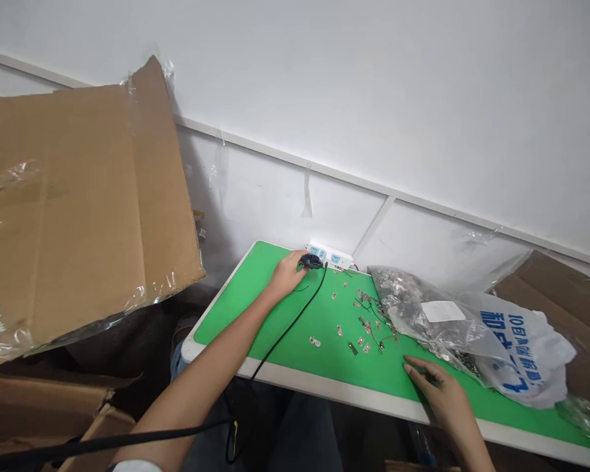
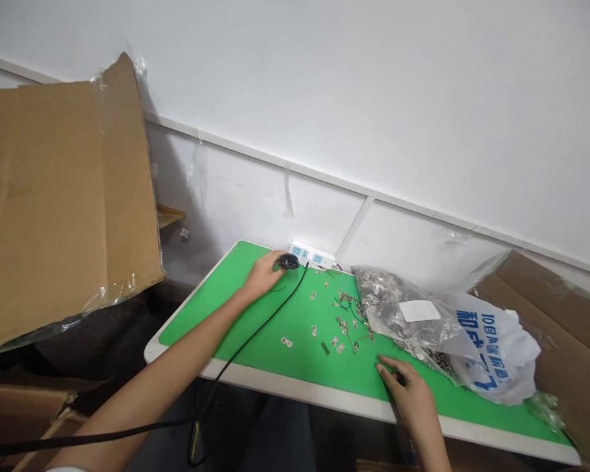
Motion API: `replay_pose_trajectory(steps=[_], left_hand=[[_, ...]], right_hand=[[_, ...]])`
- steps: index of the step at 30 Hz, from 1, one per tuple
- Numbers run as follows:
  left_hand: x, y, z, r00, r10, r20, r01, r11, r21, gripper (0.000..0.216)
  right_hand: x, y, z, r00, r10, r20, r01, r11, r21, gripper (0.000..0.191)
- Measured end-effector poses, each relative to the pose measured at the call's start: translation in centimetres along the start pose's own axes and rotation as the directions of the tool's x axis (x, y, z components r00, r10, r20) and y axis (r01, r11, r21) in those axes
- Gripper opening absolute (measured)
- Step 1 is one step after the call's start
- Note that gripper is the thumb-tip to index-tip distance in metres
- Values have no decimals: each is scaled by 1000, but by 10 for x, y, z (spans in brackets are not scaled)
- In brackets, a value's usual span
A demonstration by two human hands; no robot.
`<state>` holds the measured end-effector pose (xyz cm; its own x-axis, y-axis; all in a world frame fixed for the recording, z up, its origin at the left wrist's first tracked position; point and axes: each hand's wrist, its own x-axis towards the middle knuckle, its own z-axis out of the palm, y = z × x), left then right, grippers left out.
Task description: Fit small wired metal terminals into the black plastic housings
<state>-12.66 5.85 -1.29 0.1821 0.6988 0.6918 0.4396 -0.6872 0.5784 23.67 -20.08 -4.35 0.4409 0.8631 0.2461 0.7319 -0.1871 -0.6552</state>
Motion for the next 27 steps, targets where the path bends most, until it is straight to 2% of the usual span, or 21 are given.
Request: replay_pose_trajectory(steps=[6,10,12,15,18,20,22,27], left_hand=[[0,-2,2,1000,9,28,-9,1000,-6,45],[0,-1,1,999,6,35,-5,1000,-14,45],[0,0,1,999,-2,35,2,1000,-17,45],[1,0,0,999,-17,31,17,1000,-19,44],[1,-1,-1,999,-31,32,32,999,-17,44],[1,0,-1,998,-39,41,39,999,-15,44],[1,0,0,998,-45,52,45,999,-14,44],[2,1,-1,995,-63,73,63,998,-7,43]], right_hand=[[-3,0,1,998,65,0,-65,997,42,54],[-8,0,6,995,69,-76,-71,997,-16,64],[-13,0,10,990,19,-142,-28,997,-67,69],[-26,4,17,970,-147,-195,124,984,-130,73],[-40,11,20,944,-285,-168,262,954,-148,72],[-47,16,18,933,-330,-145,314,941,-124,68],[-50,18,16,938,-320,-134,310,946,-93,64],[-45,10,12,969,-205,-139,205,979,-19,61]])
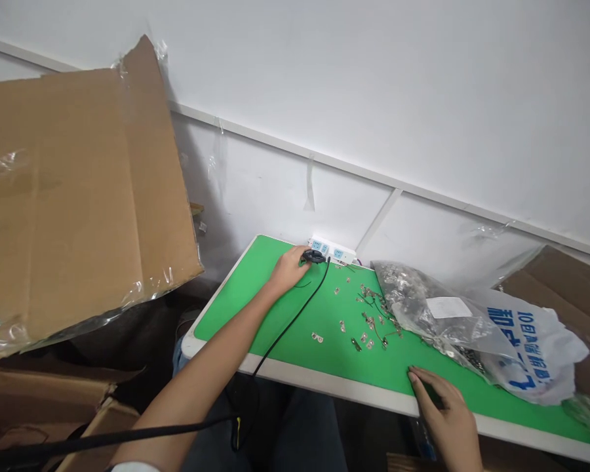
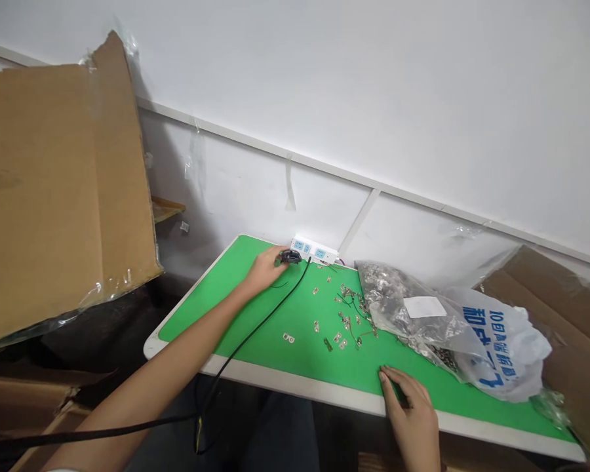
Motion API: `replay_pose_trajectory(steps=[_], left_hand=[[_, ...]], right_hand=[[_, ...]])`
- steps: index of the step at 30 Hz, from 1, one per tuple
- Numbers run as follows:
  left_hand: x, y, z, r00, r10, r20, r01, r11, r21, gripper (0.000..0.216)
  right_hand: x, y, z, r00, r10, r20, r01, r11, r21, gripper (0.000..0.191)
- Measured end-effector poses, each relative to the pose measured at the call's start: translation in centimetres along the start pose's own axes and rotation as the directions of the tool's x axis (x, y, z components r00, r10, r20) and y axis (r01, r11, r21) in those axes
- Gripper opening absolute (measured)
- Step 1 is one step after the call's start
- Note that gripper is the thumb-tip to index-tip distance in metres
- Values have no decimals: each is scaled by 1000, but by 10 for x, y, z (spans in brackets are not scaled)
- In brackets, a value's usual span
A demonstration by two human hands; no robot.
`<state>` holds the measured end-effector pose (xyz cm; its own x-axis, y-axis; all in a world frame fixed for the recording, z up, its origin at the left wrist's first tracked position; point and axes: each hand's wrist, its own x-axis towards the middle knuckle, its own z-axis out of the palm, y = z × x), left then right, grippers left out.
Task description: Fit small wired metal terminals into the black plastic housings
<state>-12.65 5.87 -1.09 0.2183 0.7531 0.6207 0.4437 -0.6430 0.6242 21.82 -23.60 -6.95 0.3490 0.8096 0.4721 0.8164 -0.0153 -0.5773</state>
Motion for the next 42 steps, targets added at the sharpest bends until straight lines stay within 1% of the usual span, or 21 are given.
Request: replay_pose_trajectory(steps=[6,9,12,15,18,20,22,24,26,28,30,31,32,34,36,38,40,42], left_hand=[[1,0,-2,1000,-6,30,6,1000,-1,44],[1,1,-3,999,-7,44,7,1000,0,44],[2,1,-3,999,-12,44,12,1000,1,43],[3,2,-3,999,-13,36,13,1000,1,42],[3,2,-4,1000,0,21,0,1000,-2,41],[2,2,-4,1000,19,10,-19,1000,-14,41],[1,2,-4,999,36,-3,-36,999,-28,41],[0,3,-5,999,32,-13,-32,999,-32,40],[-1,5,-4,1000,-1,-14,0,1000,-31,40],[-2,10,-3,999,-42,-20,41,998,-38,38],[-1,17,-2,997,-63,-52,59,996,-67,34],[-1,21,-2,995,-68,-79,61,994,-90,34],[0,25,-2,992,-72,-106,59,991,-116,35],[1,31,-2,984,-105,-147,79,982,-169,40],[3,34,-2,973,-163,-160,127,968,-214,45],[4,36,-2,951,-264,-161,216,940,-263,46],[5,38,0,918,-371,-142,305,887,-348,47],[7,40,2,880,-464,-101,361,793,-491,47]], right_hand=[[5,-5,4,993,119,-6,-118,991,57,62],[9,-8,5,990,143,-6,-142,987,70,58],[15,-13,4,988,153,24,-155,985,82,52],[16,-21,3,983,184,26,-185,981,66,53],[12,-32,4,975,224,-2,-223,971,85,54],[13,-45,6,971,236,-30,-229,962,150,54],[24,-65,11,968,244,-60,-221,940,259,54],[46,-93,18,971,236,-34,-201,886,418,53],[79,-125,29,987,153,55,-158,817,555,50],[117,-155,44,990,41,133,-118,751,650,47],[149,-177,64,973,-46,227,-137,675,725,47],[162,-183,74,958,-81,277,-164,638,752,48],[171,-186,85,943,-106,315,-190,606,773,49],[179,-184,105,927,-123,355,-236,544,805,50],[177,-175,122,928,-83,364,-285,470,835,49],[170,-165,134,923,-23,385,-346,391,853,49],[162,-159,139,905,9,426,-402,344,848,48],[156,-157,140,881,22,472,-453,325,830,47]])
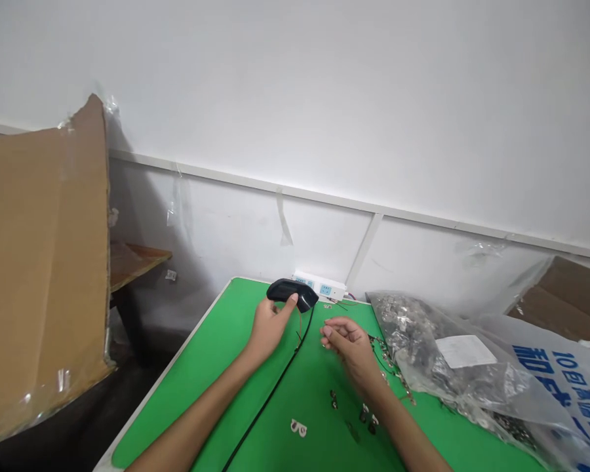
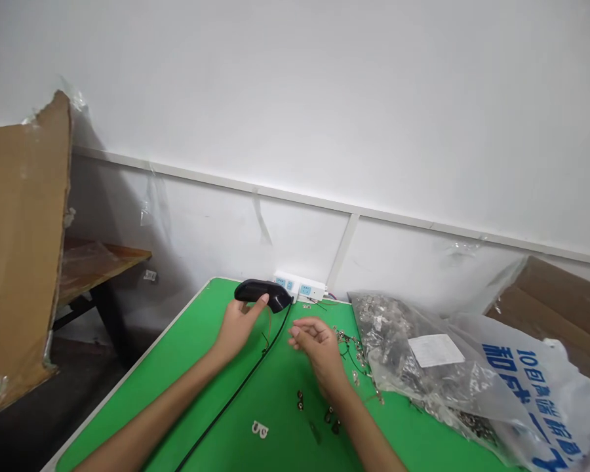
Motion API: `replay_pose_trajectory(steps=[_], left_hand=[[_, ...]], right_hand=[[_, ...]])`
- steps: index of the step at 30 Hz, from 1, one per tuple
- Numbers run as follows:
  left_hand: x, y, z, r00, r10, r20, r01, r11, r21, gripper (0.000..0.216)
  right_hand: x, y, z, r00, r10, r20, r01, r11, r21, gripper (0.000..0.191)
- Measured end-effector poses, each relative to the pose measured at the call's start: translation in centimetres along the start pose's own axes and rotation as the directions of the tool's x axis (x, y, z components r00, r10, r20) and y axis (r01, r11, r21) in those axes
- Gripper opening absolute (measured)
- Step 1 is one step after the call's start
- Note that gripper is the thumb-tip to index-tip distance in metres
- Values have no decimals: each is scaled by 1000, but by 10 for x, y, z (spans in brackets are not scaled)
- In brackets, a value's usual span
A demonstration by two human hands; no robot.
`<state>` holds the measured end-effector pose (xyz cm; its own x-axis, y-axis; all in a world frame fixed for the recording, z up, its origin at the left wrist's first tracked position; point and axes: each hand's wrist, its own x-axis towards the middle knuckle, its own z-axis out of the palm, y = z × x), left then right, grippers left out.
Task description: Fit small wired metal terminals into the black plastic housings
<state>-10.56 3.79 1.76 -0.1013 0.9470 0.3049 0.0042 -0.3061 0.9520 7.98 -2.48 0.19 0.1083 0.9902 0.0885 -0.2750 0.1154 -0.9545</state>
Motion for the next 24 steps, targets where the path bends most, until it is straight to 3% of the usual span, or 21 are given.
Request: replay_pose_trajectory(steps=[3,7,11,17,20,24], left_hand=[[1,3,2,976,-219,7,210,925,-316,45],[7,9,-3,877,-459,142,447,672,-590,35],[13,15,-8,833,-491,254,527,566,-634,18],[12,19,-11,767,-512,386,624,458,-632,16],[13,16,-10,736,-536,414,662,442,-605,13],[14,11,-10,743,-515,428,664,480,-573,11]], right_hand=[[-5,-2,3,996,87,29,-87,996,10,46],[-8,-4,5,982,161,96,-159,987,-29,44],[-10,-6,2,978,160,130,-153,986,-67,42],[-16,-15,1,965,219,141,-211,975,-73,44],[-19,-19,3,964,230,132,-226,973,-44,43],[-19,-18,5,970,202,136,-201,979,-21,48]])
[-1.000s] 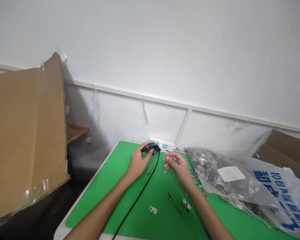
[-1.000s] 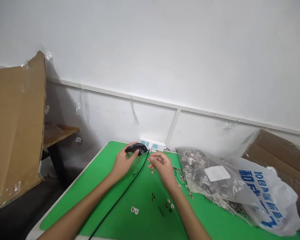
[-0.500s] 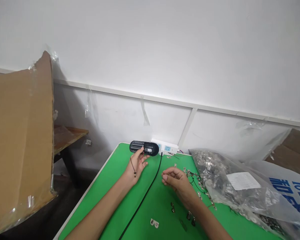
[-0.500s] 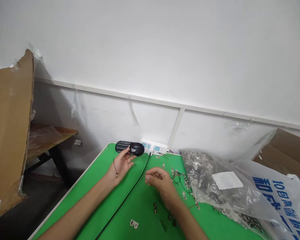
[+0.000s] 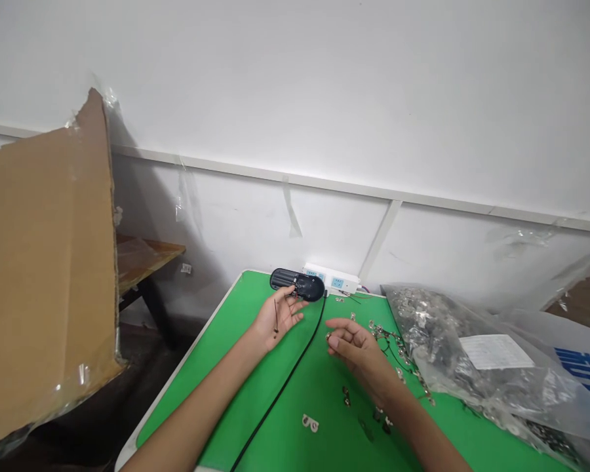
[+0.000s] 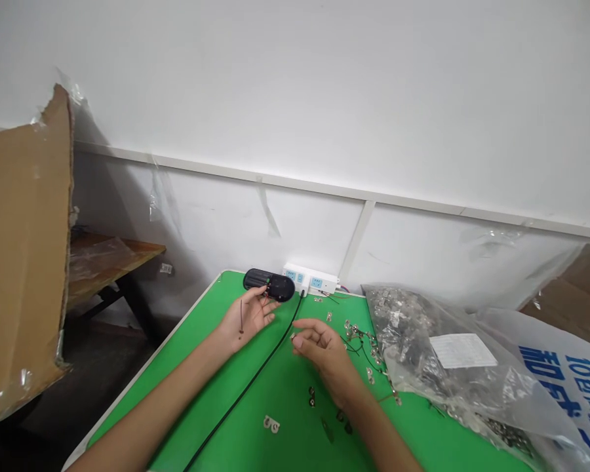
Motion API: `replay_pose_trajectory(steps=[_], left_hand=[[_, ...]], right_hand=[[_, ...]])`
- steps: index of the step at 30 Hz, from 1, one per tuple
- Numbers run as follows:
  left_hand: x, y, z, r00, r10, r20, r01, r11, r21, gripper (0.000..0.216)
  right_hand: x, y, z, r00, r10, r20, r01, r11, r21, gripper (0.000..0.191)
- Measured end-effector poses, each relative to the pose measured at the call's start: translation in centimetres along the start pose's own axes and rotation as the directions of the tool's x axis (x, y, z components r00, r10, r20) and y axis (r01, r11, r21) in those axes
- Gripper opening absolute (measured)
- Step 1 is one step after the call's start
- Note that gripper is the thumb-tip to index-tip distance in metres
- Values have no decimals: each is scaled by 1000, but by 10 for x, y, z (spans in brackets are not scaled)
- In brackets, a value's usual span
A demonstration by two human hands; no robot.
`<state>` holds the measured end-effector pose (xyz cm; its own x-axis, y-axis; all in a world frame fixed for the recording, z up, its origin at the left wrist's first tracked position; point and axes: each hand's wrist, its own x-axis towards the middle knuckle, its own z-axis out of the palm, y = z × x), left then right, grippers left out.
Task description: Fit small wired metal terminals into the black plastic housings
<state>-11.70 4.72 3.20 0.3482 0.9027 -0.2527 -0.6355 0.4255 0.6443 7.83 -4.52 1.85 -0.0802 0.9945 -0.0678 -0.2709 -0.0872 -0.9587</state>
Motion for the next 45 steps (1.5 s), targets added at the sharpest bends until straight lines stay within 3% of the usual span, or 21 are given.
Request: replay_pose_trajectory(steps=[4,11,17,23,30,40,45], left_hand=[[0,-3,-2,999,33,4,-33,997,67,12],[-3,-18,-3,964,263,32,-259,909,327,40],[-2,-30,1,970,146,193,-228,817,529,55],[-3,-43,2,898,252,362,-432,664,610,42],[-15,-43,8,845,294,446,-533,426,731,33],[-21,-41,10,800,285,528,-600,352,718,33],[-24,-38,8,763,273,586,-644,253,722,47]], right_hand=[[3,5,-2,1000,-30,9,31,999,-45,42],[8,0,-6,997,-74,-12,72,987,-146,43],[16,-12,-4,985,-111,-131,94,988,-125,48],[18,-14,1,961,-146,-236,109,980,-165,53],[14,-6,0,936,-190,-296,153,978,-142,50],[9,-2,0,925,-195,-326,164,979,-121,47],[11,1,-2,930,-184,-318,151,981,-125,49]])
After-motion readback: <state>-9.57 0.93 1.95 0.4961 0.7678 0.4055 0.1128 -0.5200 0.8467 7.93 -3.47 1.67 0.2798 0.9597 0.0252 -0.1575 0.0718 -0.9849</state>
